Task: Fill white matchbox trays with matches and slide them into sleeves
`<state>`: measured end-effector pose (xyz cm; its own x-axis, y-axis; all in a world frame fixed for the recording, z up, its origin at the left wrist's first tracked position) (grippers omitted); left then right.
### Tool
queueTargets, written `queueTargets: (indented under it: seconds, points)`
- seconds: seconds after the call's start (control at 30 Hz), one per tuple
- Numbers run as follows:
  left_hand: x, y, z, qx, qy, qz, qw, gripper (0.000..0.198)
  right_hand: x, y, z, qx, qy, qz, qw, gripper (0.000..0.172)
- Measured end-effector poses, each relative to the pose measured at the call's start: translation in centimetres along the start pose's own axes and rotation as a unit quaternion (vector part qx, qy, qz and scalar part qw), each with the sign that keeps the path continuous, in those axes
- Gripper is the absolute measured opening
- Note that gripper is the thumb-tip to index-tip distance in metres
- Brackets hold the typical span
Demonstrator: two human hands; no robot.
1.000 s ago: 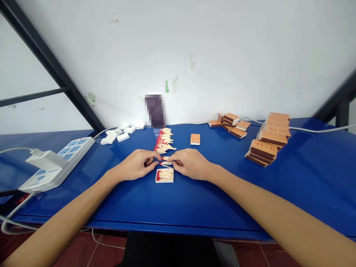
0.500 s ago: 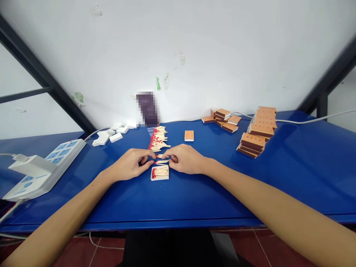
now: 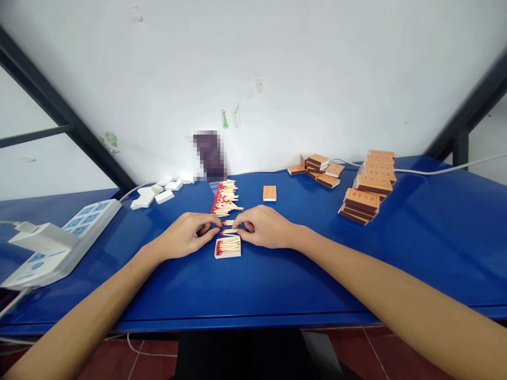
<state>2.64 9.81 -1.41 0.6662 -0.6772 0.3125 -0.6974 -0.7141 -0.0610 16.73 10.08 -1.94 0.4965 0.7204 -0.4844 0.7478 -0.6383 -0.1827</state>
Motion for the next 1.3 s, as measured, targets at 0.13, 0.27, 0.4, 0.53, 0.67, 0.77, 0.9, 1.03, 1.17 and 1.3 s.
queueTargets:
  seconds: [0.13, 0.27, 0.4, 0.53, 0.67, 0.77, 0.9, 1.03, 1.17, 1.3]
  points:
    - [0.2, 0.0, -0.1, -0.002, 0.003, 0.001, 1.0, 0.022, -0.1, 0.0, 0.0, -0.002, -0.005, -0.003, 1.0, 0.018]
    - [0.4, 0.0, -0.1, -0.004, 0.001, 0.01, 1.0, 0.023, 0.3, 0.0, 0.0, -0.004, -0.007, 0.015, 1.0, 0.023]
    - [0.5, 0.0, -0.2, -0.006, -0.006, 0.011, 1.0, 0.022, 0.6, 0.0, 0.2, -0.006, -0.004, 0.025, 1.0, 0.022]
    - [0.5, -0.1, -0.1, -0.009, -0.013, 0.006, 1.0, 0.022, 0.3, -0.1, 0.3, -0.004, 0.006, 0.017, 1.0, 0.02]
    - [0.5, -0.1, 0.0, -0.012, -0.013, 0.004, 1.0, 0.022, 0.4, -0.1, 0.3, -0.006, 0.001, 0.024, 1.0, 0.021]
    - [0.5, -0.1, 0.1, -0.013, -0.013, 0.002, 1.0, 0.021, 0.6, -0.1, 0.3, -0.008, -0.024, 0.032, 0.999, 0.022]
    - [0.5, -0.1, 0.1, -0.011, -0.012, 0.002, 1.0, 0.019, 0.9, -0.2, 0.3, -0.024, -0.047, 0.054, 0.997, 0.025]
    - [0.4, -0.1, 0.0, -0.014, -0.014, -0.002, 1.0, 0.019, 1.0, -0.2, 0.4, -0.03, -0.041, 0.055, 0.997, 0.023]
    - [0.4, -0.1, 0.2, -0.014, -0.006, 0.002, 1.0, 0.018, 0.9, -0.3, 0.4, -0.027, -0.025, 0.049, 0.998, 0.022]
    - [0.5, -0.2, 0.4, -0.013, 0.005, 0.007, 1.0, 0.018, 0.9, -0.3, 0.5, -0.027, -0.013, 0.045, 0.999, 0.022]
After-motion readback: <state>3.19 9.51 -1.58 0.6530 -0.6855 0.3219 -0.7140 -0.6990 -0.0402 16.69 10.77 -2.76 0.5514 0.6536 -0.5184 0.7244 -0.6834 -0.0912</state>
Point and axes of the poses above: each hand's wrist, its own y-axis away from the middle knuckle, its own z-axis out of the palm, x = y × z, the point moved 8 cm from there along -y, towards the middle knuckle, and after that the axes turned 7 degrees about -x, right-handed, at the moved point
